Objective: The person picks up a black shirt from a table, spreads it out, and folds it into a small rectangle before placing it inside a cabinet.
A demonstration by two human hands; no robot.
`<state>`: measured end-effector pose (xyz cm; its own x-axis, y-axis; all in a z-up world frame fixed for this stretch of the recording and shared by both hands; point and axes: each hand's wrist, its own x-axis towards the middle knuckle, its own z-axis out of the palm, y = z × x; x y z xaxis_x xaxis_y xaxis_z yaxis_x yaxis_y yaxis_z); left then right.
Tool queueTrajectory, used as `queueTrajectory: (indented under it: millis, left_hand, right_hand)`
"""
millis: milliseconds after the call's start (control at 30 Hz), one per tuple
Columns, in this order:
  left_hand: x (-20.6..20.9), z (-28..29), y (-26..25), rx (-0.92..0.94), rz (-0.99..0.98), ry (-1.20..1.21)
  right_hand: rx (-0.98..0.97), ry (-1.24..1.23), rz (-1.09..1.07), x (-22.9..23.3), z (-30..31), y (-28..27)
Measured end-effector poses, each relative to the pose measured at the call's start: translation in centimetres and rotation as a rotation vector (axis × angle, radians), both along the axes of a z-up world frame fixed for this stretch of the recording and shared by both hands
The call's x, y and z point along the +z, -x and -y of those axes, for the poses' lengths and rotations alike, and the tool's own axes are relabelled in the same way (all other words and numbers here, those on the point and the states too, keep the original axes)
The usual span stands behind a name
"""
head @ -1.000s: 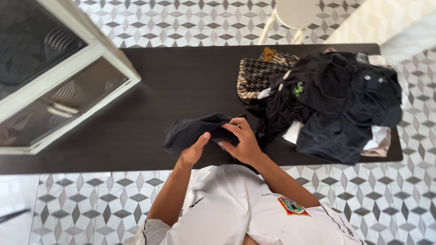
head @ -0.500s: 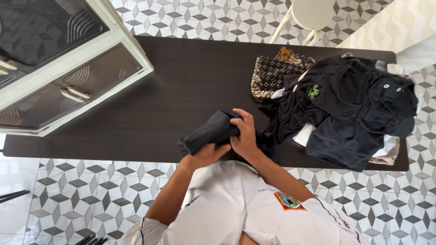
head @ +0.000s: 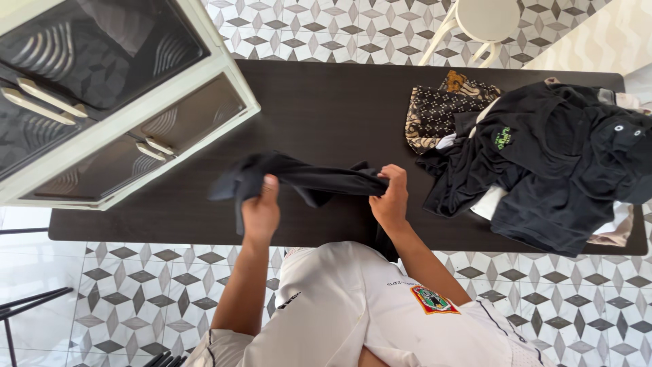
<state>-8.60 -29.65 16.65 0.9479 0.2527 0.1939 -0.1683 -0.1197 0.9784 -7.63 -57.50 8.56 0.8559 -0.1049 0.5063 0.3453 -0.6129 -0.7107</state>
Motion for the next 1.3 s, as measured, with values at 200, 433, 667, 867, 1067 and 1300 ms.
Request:
queueTrajectory:
  millis: [200,433,667,867,1067,1300]
  left_hand:
    - [0.9,-3.9,-4.2,0.204,0.029,0.311]
    - [5.4,-2.2,-9.8,0.135,0.155,0.528]
    - [8.4,2.2,-12.9,-0.163,0.127,0.514]
    - [8.2,5.4,-15.9,-0.062,0.002,0.642]
    - [9.1,5.8,-15.0,-0.058,-0.006,0.685]
    - [10.6,3.9,-11.9,-0.071,0.062,0.858]
  right_hand:
    - [-0.102,0.030,-0.114,-0.9,-0.9,1.5]
    - [-0.153,0.016,0.067,1.4,0.5,3.7]
    - [-0.230,0.128,0.141,6.2,6.0,5.5]
    - [-0.279,-0.027,-0.076,2.2,8.7,6.6]
    - [-0.176,-0.169,-0.294,1.0,9.3,6.3]
    - [0.114,0.034,-0.313,0.5,8.2,4.9]
